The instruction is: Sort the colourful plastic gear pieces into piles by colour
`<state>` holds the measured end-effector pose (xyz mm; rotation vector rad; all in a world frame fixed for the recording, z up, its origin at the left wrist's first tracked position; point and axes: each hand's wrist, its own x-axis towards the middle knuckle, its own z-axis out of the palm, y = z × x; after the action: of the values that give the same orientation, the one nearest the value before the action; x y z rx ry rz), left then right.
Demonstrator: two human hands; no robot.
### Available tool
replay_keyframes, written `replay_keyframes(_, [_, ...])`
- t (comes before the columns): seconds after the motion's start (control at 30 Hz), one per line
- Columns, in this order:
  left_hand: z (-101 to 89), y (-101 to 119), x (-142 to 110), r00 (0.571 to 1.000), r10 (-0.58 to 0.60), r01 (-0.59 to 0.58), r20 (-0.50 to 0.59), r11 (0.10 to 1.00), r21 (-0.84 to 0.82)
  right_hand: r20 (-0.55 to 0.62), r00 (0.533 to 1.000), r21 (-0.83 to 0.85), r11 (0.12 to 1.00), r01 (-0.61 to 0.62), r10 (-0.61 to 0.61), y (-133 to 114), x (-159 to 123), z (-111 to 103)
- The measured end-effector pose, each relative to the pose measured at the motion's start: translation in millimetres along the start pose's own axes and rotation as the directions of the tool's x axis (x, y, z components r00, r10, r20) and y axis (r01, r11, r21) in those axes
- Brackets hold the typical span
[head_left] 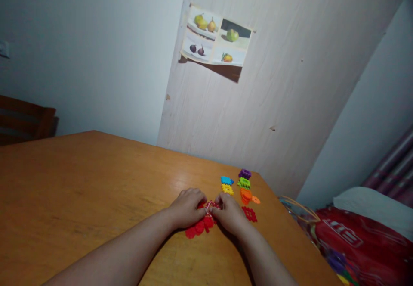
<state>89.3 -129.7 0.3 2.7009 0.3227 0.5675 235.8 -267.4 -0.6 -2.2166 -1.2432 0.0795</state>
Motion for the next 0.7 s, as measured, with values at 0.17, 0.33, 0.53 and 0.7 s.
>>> replay_keyframes(0.17, [-2.6,2.9,-0.5,1.0,0.008,-0.008,-0.014,1.0,-0.016,-0.082,0.995,0.165,0.984,0.061,-0.048,4.8,2.4,1.9])
replay_keyframes(0.33, [-5.2,6.3,1.9,0.997,0.027,-0.032,-0.078,0.997,-0.067,-0.179,0.98,0.347,0.926,0.148,-0.089,-0.8,-1.7,-1.0])
replay_keyframes(0.53, [-6.8,6.4,4.5,0.993,0.006,-0.031,-0.116,0.977,-0.211,-0.054,0.994,0.622,0.776,0.107,-0.094,-8.6,-12.1,-9.2])
replay_keyframes(0.7, [-9.7,9.5,3.0,0.99,0.049,-0.085,-0.133,0.955,-0.285,0.179,0.976,0.809,0.583,-0.076,-0.12,-12.5,-18.6,-24.3])
